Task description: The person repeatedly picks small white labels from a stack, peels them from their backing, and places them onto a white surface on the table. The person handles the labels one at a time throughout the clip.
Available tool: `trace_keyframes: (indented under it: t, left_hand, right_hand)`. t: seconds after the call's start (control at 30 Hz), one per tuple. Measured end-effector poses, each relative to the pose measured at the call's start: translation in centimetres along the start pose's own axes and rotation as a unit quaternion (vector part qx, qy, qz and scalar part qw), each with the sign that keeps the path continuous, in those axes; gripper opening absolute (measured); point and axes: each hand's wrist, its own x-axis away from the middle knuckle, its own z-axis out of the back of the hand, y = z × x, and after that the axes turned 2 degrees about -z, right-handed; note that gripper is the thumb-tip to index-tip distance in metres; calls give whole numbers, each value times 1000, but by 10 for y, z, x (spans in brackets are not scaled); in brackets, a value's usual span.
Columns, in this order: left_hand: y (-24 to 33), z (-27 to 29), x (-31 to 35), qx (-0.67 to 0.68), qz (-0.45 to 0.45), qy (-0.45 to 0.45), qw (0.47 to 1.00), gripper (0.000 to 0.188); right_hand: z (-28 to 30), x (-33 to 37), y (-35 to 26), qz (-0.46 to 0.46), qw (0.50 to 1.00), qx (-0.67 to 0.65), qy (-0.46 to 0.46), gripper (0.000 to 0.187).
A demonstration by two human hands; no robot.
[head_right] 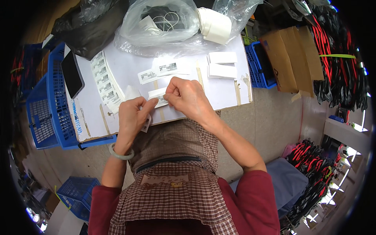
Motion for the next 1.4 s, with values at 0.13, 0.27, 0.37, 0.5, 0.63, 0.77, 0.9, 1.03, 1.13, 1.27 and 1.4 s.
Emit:
trace_keyframes:
  t: [0.13, 0.27, 0.37, 0.5, 0.63, 0.77, 0.9, 1.03, 1.13, 1.27, 1.4]
  left_hand:
    - [-4, -1, -1, -18, -77, 68, 995, 43]
    - [37, 28, -31, -27, -14, 76, 997, 40]
    - [30, 17, -85, -214, -101, 35, 971, 35]
    - [27, 22, -100, -194, -74, -36, 978, 36]
    - [36, 37, -79, 22, -15, -74, 997, 32]
    - [38, 60, -48, 359, -8, -150, 921, 32]
    - [42, 71, -10, 365, -50, -145, 918, 32]
    - [36, 66, 11, 344, -32, -112, 932, 18]
    - [32, 61, 24, 299, 5, -79, 951, 17]
    - [10, 70, 31, 193, 58, -58, 978, 17]
    - [0, 53, 31, 258, 76, -102, 958, 19]
  right_hand:
    - [3, -1, -4, 24, 999, -33, 12, 8]
    - [24, -33, -4, 28, 994, -43, 92, 12]
    - [13, -64, 1, 84, 969, 170, 157, 22]
    - [27, -68, -12, 55, 927, 334, 164, 33]
    - [25, -40, -27, 108, 980, 119, 114, 28]
    - [-5, -14, -24, 287, 954, -33, 84, 19]
    - [-14, 2, -26, 243, 958, -114, 98, 19]
    - [-11, 16, -23, 150, 970, -192, 17, 15]
    - [-13, 13, -15, 278, 941, -150, 122, 11]
    - [14, 17, -7, 150, 929, -322, 108, 8]
    - [20, 17, -9, 11, 981, -192, -24, 7]
